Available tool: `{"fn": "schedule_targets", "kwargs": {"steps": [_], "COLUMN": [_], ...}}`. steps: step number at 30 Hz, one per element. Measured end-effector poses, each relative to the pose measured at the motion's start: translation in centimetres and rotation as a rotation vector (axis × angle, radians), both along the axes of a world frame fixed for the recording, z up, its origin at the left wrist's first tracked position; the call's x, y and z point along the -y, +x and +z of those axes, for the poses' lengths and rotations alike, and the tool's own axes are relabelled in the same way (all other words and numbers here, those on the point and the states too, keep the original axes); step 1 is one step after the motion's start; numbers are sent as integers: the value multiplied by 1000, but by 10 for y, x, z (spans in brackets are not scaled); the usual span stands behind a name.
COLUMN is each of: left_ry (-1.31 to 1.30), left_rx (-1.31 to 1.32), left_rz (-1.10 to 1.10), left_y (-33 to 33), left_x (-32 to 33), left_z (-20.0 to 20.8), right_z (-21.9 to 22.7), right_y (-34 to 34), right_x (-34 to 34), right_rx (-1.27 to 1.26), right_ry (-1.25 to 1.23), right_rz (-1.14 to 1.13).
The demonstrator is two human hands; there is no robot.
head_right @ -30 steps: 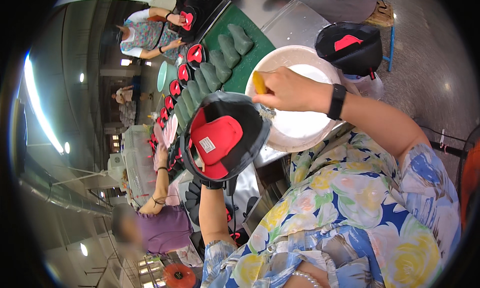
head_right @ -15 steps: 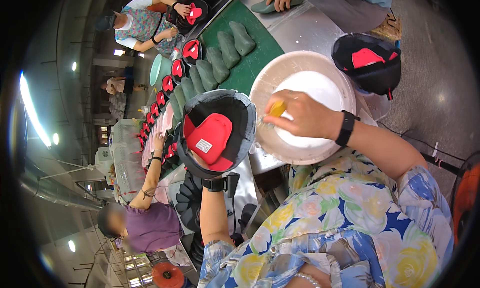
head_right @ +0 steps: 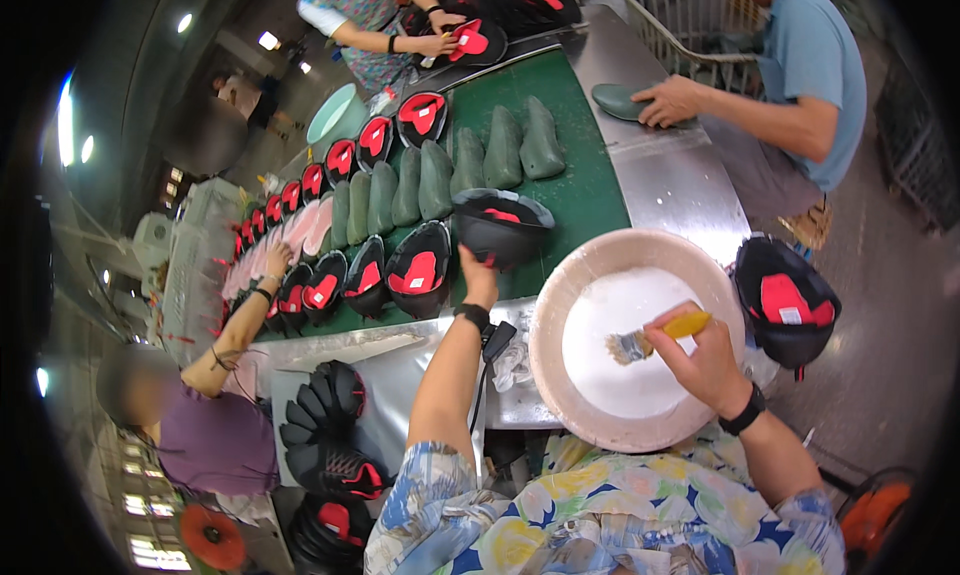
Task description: Apply adhesive to shoe lining/components using a paintbrush.
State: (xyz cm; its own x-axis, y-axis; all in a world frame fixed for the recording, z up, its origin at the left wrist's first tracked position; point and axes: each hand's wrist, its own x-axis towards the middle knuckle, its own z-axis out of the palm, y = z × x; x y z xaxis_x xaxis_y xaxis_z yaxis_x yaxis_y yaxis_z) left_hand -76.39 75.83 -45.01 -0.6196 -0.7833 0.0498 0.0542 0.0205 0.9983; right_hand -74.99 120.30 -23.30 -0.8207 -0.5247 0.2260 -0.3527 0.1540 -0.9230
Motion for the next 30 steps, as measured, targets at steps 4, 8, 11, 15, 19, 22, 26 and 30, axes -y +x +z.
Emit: {"fn": "schedule_targets", "kwargs": {"steps": [4,8,11,15,19,22,26,30], "left_ry": [-858,-892,-826,-1410,-967,-738,-708,-910], "left_rx": [567,590,517,816,1612,1205,905,1558], "left_rz": [-158,-117,-21,391,1119,1516,754,147], "left_y": [-18,40,58,212,380,484,560,479], "left_x": [-24,6,12,94,100,87,32,-49], "left_z": [-8,40,107,179,198,202,200,193], "right_z": [-12,-21,-16,-20,-32,-30,-37,-46], "right_y": [-10,-15,-18,-24,-25,-18,-19,-32], "right_x": [-16,-17,-33,-27,-22,-26,-25,-15], "right_rx": [74,134,189,195,148,147,203,237], "right_ry": [126,145,110,200,232,170,158,207], "right_rz": [-77,-20,-7,115,172,157,145,216]}}
